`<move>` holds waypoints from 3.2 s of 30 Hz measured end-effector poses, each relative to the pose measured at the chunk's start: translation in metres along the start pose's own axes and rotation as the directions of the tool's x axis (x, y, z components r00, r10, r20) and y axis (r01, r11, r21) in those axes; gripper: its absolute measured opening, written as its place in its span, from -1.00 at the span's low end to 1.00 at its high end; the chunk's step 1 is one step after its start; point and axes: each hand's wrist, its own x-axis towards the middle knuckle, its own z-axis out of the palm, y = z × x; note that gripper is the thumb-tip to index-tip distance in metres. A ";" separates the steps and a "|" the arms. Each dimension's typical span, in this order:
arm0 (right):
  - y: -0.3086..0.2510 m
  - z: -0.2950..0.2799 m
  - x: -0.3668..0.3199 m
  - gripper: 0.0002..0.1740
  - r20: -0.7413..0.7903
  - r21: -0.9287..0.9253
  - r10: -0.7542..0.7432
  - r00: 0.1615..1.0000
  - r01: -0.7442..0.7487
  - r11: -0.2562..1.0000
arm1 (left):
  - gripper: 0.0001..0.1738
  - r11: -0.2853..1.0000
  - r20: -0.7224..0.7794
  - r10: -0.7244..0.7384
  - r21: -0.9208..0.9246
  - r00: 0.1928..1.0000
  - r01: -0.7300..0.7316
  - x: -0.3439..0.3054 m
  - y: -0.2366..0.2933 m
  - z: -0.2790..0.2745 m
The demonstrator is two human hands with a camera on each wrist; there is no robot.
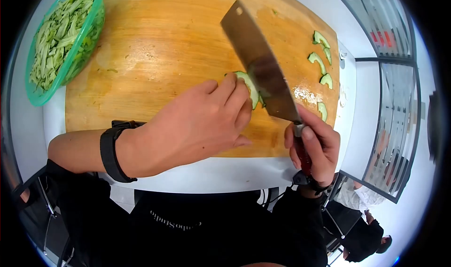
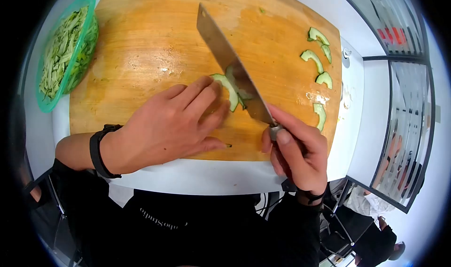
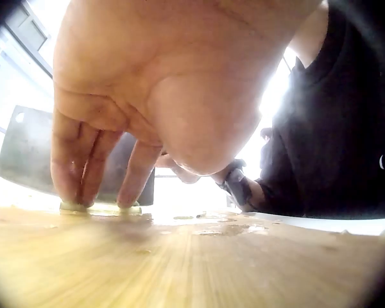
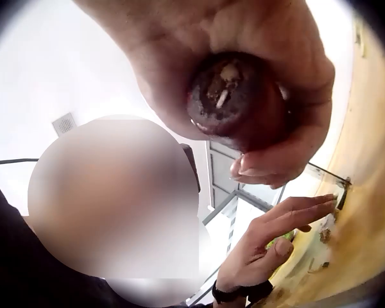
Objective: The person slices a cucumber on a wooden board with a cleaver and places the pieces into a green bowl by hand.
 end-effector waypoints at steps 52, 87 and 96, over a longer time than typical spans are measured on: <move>-0.003 0.002 -0.005 -0.51 0.000 -0.040 -0.034 0.999 0.034 0.999 | -0.27 0.999 0.028 -0.029 -0.022 0.999 0.029 -0.003 0.006 -0.003; -0.007 0.003 -0.005 -0.49 0.046 -0.107 0.031 0.998 -0.026 0.994 | -0.27 0.997 0.031 -0.081 -0.012 0.996 0.082 -0.006 0.013 -0.002; -0.007 0.007 -0.005 -0.49 0.032 -0.104 0.028 0.999 -0.024 0.994 | -0.25 0.997 0.050 -0.071 0.025 0.996 0.070 -0.006 0.013 -0.005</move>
